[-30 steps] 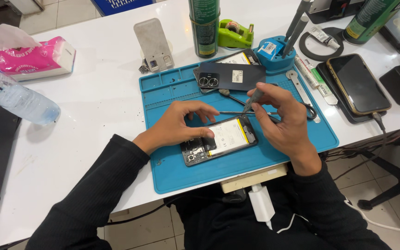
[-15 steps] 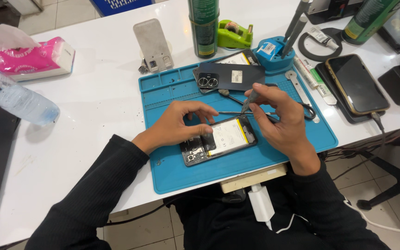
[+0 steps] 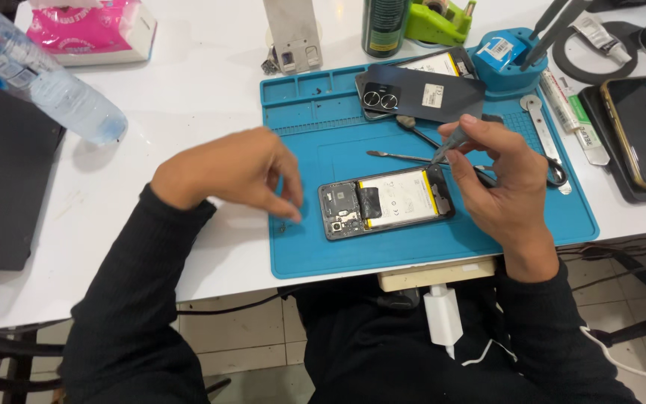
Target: The person works on a disassembled smartphone on a blue repair mat, pressing and prying at the battery with a metal pry tool, then lifts and brushes the phone's back cover and camera area with a brush, and uses a screwdriver on the phone body while repositioning the device repeatedly.
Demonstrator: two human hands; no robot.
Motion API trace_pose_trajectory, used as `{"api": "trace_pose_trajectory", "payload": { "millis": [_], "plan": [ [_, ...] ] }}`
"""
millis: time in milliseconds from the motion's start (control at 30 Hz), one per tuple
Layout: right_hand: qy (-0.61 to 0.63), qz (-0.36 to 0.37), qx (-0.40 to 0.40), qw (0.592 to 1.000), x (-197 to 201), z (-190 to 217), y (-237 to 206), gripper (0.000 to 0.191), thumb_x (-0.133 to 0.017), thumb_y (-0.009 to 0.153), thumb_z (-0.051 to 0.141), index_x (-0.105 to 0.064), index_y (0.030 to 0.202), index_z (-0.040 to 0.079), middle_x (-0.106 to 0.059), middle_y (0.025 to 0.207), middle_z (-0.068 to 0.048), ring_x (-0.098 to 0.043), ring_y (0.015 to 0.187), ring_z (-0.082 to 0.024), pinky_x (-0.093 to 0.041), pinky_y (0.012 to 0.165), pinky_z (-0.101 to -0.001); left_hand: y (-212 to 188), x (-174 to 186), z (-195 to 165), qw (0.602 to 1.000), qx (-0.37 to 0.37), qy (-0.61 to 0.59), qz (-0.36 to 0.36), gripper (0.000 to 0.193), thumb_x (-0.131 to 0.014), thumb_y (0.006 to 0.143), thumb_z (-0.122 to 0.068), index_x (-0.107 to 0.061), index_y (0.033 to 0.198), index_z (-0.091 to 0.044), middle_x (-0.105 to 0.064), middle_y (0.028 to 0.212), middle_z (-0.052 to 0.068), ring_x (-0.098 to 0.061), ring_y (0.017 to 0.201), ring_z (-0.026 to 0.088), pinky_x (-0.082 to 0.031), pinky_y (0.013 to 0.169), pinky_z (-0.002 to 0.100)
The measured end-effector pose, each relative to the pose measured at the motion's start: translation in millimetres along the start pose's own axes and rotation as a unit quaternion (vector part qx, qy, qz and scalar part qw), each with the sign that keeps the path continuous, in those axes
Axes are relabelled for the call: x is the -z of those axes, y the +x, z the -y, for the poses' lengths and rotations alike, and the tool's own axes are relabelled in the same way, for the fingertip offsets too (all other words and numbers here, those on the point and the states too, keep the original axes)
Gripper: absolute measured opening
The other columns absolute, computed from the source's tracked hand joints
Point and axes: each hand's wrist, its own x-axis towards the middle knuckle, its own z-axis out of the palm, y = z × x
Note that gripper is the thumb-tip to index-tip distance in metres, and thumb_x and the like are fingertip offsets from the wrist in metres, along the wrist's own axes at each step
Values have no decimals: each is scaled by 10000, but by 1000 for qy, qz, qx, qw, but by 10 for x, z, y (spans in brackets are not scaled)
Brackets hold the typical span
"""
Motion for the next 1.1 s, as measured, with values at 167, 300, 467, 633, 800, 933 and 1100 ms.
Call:
{"api": "trace_pose_trajectory", "payload": {
  "millis": [167,300,467,633,800,933,1100],
  "plan": [
    [-19,0,11,1000,8,25,4,495,-753,995,-95,-545,1400,101,-677,1145,-117,-691,945,-158,-565,819,-262,-41,-66,-127,997,55,41,21,237,-883,655,-343,-858,847,-205,-783,726,-7,-702,628,163,-544,583,326],
    [-42,6,-10,999,63,66,18,471,-763,966,-35,-565,1371,105,-651,1164,-111,-631,1024,-167,-546,847,-283,-49,-74,-184,995,75,61,32,209,-866,673,-315,-855,854,-212,-782,747,-5,-713,672,180,-549,622,337],
    [-85,14,-49,995,93,85,53,459,-770,947,-18,-607,1358,106,-603,983,-49,-586,989,-197,-516,871,-320,-40,-87,-214,992,92,78,36,194,-871,702,-318,-850,860,-206,-775,749,4,-712,705,190,-548,664,339],
    [-1,11,-51,999,99,69,30,411,-701,987,-40,-583,1348,117,-661,1206,-81,-647,1180,-194,-539,981,-322,-51,-101,-237,991,101,82,31,188,-858,696,-286,-846,848,-176,-775,747,17,-714,720,201,-547,679,345],
    [-26,18,-62,998,122,61,25,435,-733,980,-28,-591,1365,118,-638,1133,-70,-611,1123,-183,-524,981,-336,-27,-100,-292,988,120,82,44,169,-810,693,-243,-824,829,-143,-760,727,30,-714,708,204,-553,678,343],
    [-40,30,-87,995,116,70,40,453,-750,942,-16,-603,1346,123,-614,1037,-74,-580,1051,-205,-511,937,-329,-23,-96,-305,984,152,62,75,155,-743,754,-246,-768,827,-111,-723,699,50,-685,676,208,-547,660,348],
    [-15,20,-43,999,116,68,27,450,-738,966,-12,-577,1361,131,-656,1228,-83,-639,1172,-196,-535,1010,-325,13,-121,-208,999,47,-19,-12,182,-656,839,-251,-715,904,-92,-711,741,54,-648,634,187,-525,601,357]
  ]
}}
